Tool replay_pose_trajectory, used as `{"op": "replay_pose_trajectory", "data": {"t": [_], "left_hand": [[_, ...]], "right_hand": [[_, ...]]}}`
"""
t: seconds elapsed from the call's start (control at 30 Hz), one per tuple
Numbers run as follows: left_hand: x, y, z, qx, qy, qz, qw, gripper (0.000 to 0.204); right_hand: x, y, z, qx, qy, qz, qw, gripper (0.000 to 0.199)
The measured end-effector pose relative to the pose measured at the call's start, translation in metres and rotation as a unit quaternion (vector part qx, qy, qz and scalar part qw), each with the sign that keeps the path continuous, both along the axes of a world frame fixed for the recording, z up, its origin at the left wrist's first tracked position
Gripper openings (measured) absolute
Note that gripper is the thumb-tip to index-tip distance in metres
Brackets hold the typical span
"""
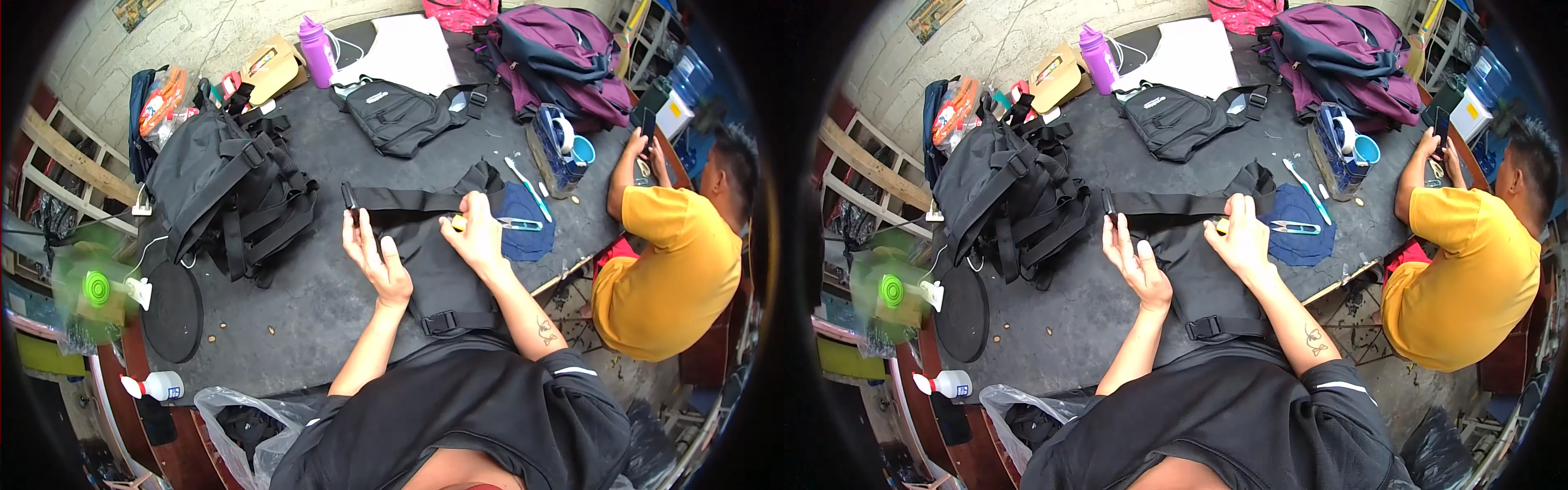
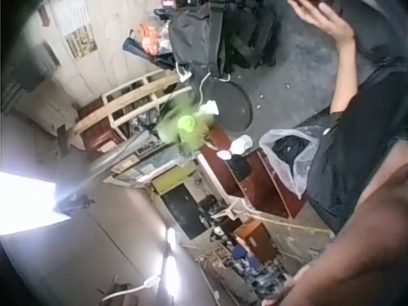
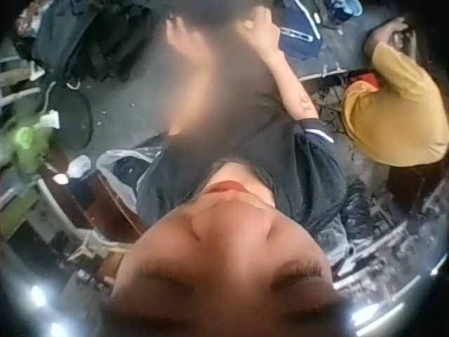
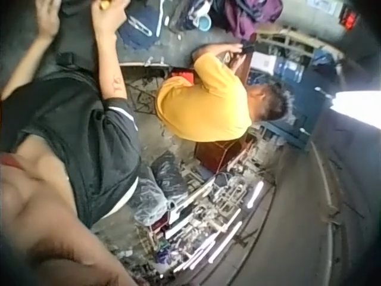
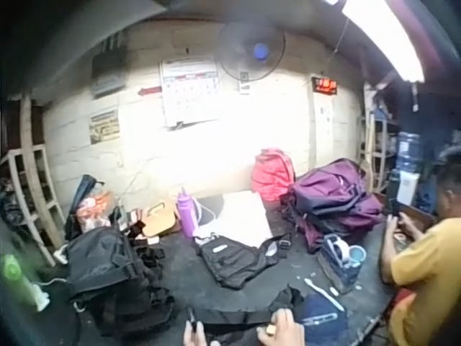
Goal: Inspecting, trimming loose threads, and organizing black bags on a workbench.
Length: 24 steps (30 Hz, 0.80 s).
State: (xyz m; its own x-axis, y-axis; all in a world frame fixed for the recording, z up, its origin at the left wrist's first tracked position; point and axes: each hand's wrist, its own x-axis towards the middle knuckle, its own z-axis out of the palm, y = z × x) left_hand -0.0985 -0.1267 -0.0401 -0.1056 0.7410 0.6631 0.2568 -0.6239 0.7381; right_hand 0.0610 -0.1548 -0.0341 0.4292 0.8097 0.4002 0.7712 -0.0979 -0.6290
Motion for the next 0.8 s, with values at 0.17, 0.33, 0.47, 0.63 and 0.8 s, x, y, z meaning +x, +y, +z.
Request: {"op": "replay_pose_trajectory", "data": {"t": [0.17, 0.33, 0.47, 0.63, 0.8], "left_hand": [[0.01, -0.002, 0.007, 0.001, -0.009, -0.03, 1.0, 0.05], [0.015, -0.003, 0.009, 0.016, 0.001, -0.041, 0.999, 0.048], [0.017, -0.004, 0.008, 0.017, -0.003, -0.051, 0.999, 0.048], [0.018, -0.004, 0.008, 0.008, 0.0, -0.055, 0.998, 0.049], [0.016, -0.002, 0.007, 0.009, 0.006, -0.044, 0.999, 0.048]], "right_hand": [[-0.015, 0.009, 0.012, 0.058, 0.028, 0.048, 0.997, 0.038], [-0.026, 0.015, 0.03, 0.083, 0.055, 0.074, 0.992, 0.036], [-0.032, 0.015, 0.038, 0.089, 0.062, 0.103, 0.989, 0.037], [-0.035, 0.017, 0.033, 0.081, 0.038, 0.1, 0.991, 0.036], [-0.025, 0.013, 0.026, 0.055, 0.03, 0.051, 0.997, 0.036]]}}
